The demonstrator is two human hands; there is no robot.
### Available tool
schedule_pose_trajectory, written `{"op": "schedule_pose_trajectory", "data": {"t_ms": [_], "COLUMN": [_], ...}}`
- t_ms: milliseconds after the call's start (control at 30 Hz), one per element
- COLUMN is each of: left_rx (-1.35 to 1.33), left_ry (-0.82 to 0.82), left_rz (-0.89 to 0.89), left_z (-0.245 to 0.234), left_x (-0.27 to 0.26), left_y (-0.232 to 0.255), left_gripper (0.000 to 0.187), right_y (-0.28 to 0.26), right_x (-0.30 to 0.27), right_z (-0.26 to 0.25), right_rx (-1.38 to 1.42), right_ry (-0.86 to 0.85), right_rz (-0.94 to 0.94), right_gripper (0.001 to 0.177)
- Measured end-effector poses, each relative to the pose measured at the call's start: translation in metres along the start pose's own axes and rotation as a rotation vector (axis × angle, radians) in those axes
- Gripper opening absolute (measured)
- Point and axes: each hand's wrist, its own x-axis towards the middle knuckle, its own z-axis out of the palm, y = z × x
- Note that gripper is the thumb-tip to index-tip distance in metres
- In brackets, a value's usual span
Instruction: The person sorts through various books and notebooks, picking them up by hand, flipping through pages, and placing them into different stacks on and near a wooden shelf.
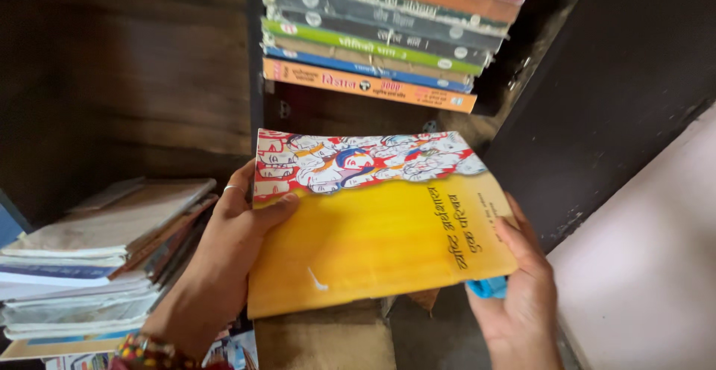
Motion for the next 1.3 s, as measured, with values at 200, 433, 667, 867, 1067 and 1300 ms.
{"op": "schedule_pose_trajectory", "data": {"t_ms": [200,433,667,867,1067,1300], "left_rx": [0.082,0.160,0.375,1.126,1.509,1.735], "left_ry": [-0.069,-0.080,-0.007,0.005,-0.076,-0.249], "left_rz": [0.081,-0.019,-0.123,0.120,-0.138,0.186], "left_z": [-0.001,-0.011,-0.032,-0.048,-0.018,0.002], "left_x": [0.055,0.102,0.134,0.148,0.111,0.076], "left_y": [-0.043,-0.068,-0.104,-0.129,-0.118,-0.161], "left_gripper": [0.070,0.060,0.085,0.080,0.081,0.102], "right_y": [0.044,0.087,0.133,0.172,0.198,0.247], "right_x": [0.045,0.082,0.120,0.141,0.144,0.174], "right_z": [-0.032,-0.047,-0.050,-0.050,-0.038,-0.059], "right_rx": [0.012,-0.007,-0.011,0.016,-0.142,-0.008], "right_ry": [0.048,0.107,0.178,0.159,0.316,0.260], "right_rz": [0.067,0.113,0.145,0.282,0.421,0.454], "right_gripper": [0.040,0.041,0.043,0.038,0.033,0.029]}}
